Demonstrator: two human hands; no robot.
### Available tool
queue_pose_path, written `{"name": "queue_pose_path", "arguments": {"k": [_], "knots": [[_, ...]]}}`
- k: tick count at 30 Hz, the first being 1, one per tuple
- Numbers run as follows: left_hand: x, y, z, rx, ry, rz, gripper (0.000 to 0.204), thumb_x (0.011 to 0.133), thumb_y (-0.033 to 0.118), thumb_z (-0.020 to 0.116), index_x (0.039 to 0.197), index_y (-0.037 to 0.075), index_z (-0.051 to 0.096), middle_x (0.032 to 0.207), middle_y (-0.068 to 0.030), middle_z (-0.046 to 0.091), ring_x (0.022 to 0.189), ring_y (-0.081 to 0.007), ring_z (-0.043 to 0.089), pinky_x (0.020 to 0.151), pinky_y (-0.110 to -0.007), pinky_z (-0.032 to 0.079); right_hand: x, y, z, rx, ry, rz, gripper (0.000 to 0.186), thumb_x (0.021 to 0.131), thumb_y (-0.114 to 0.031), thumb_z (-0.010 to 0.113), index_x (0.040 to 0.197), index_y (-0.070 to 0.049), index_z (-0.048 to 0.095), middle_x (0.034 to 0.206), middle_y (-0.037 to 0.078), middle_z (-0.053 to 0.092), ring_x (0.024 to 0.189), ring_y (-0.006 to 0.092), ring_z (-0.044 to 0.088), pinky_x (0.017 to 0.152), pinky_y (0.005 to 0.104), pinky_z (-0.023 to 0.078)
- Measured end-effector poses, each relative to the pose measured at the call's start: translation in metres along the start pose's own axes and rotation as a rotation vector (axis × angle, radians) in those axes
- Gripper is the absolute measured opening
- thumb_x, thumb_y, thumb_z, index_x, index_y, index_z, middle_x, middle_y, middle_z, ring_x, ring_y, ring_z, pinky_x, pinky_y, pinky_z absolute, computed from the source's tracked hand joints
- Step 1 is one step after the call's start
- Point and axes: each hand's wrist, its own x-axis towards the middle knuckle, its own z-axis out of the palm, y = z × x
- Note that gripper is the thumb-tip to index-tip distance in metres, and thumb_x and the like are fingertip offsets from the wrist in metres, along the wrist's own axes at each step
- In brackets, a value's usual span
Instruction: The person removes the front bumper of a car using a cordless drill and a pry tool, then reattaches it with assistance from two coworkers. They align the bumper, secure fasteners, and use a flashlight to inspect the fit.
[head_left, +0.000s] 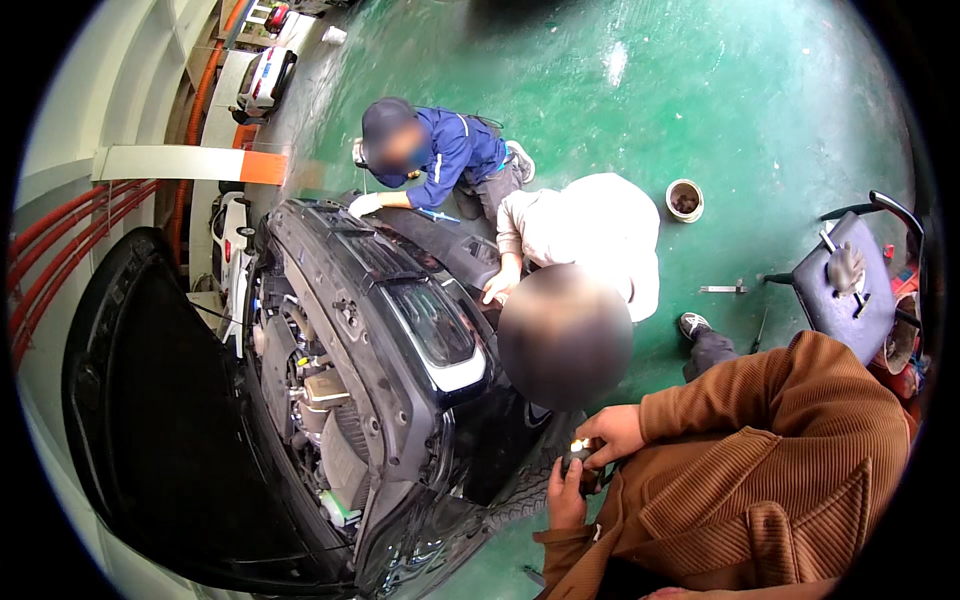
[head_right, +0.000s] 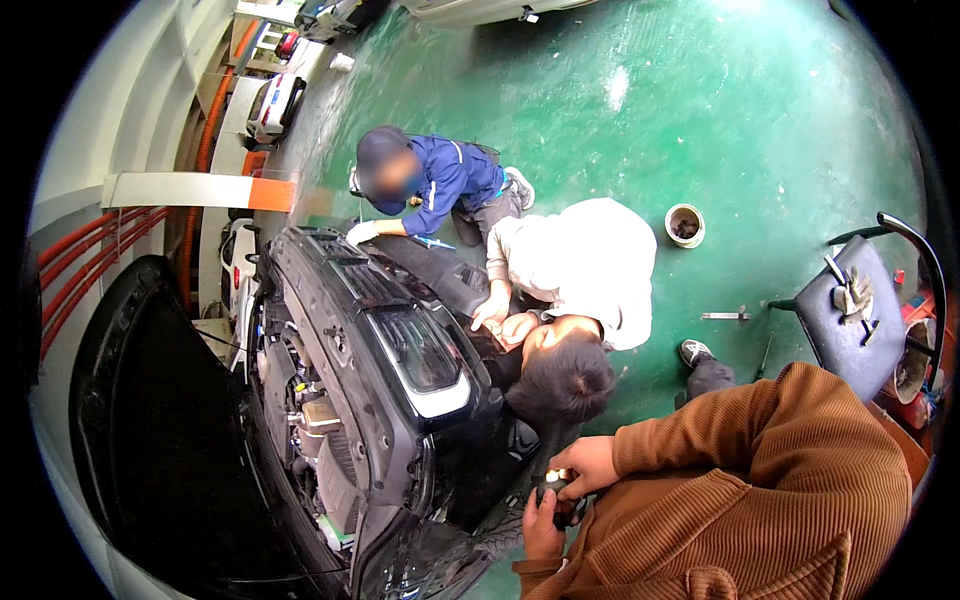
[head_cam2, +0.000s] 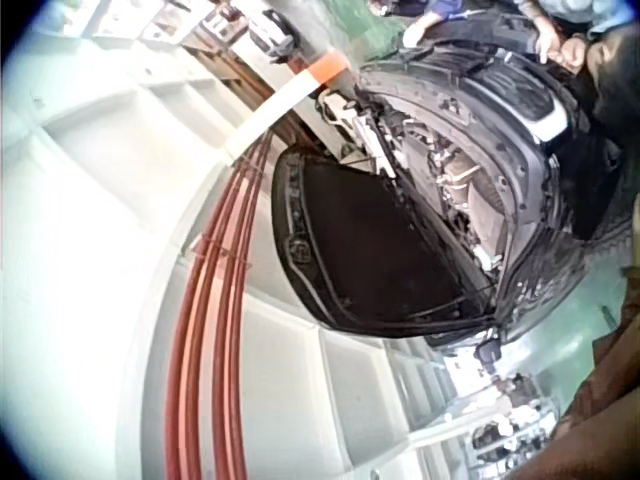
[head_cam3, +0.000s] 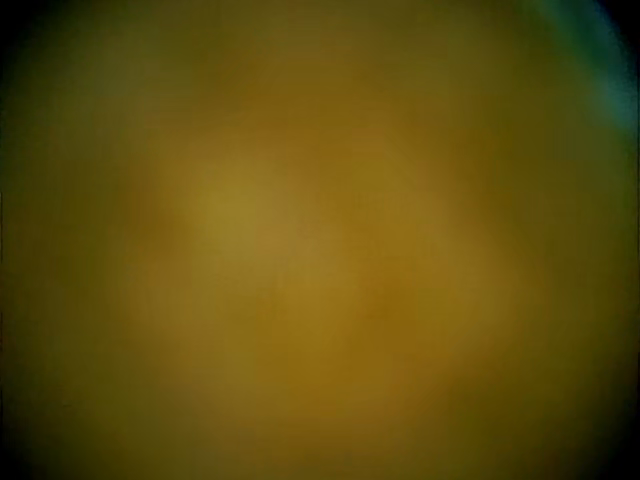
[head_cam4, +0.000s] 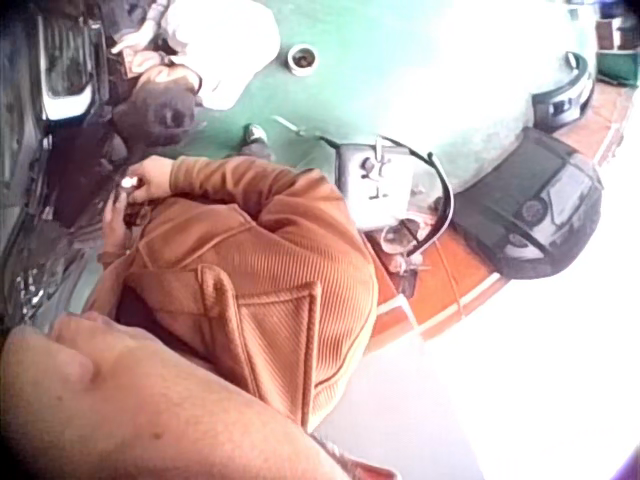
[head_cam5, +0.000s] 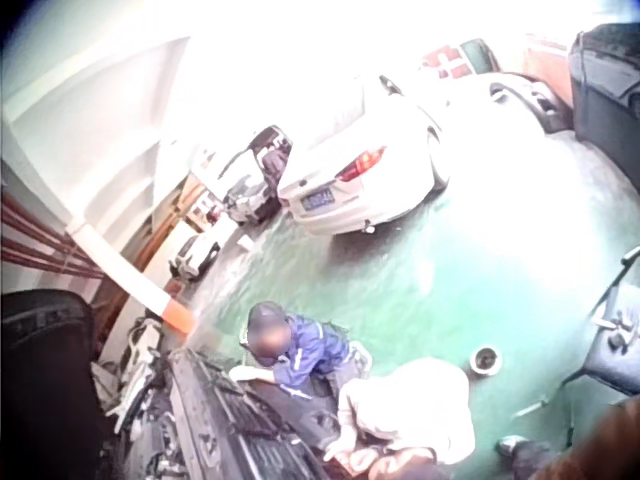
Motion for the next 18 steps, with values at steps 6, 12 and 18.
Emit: {"name": "queue_pose_path", "arguments": {"k": [6,12,18], "knots": [[-0.021,0.069,0.004,0.194,0.294,0.146,0.025,0.104,0.027,0.062,0.112,0.004,0.058,0.079,-0.0035,0.061,0.064,-0.0135,0.054,0.056,-0.03,0.044,-0.016,0.002,-0.033,0.175,0.008,-0.085,0.045,0.092,-0.038,0.075,0.118,-0.003,0.068,0.101,0.016,0.076,0.095,0.0302,0.074,0.084,0.0397,0.057],[-0.019,0.151,-0.04,0.169,0.59,0.506,0.029,0.105,0.039,0.061,0.099,0.011,0.057,0.075,0.0002,0.053,0.062,-0.0104,0.049,0.05,-0.027,0.037,-0.044,0.058,-0.059,0.137,0.109,0.074,0.043,0.09,-0.039,0.075,0.117,-0.005,0.071,0.107,0.016,0.075,0.102,0.0305,0.072,0.09,0.04,0.056],[0.043,0.217,-0.095,0.345,0.797,0.544,0.032,0.104,0.044,0.06,0.097,0.013,0.057,0.073,0.0023,0.052,0.057,-0.009,0.045,0.047,-0.025,0.034,-0.104,0.161,-0.052,0.17,0.215,0.407,0.047,0.09,-0.046,0.071,0.115,-0.006,0.071,0.111,0.017,0.075,0.106,0.0333,0.07,0.094,0.0421,0.054]]}}
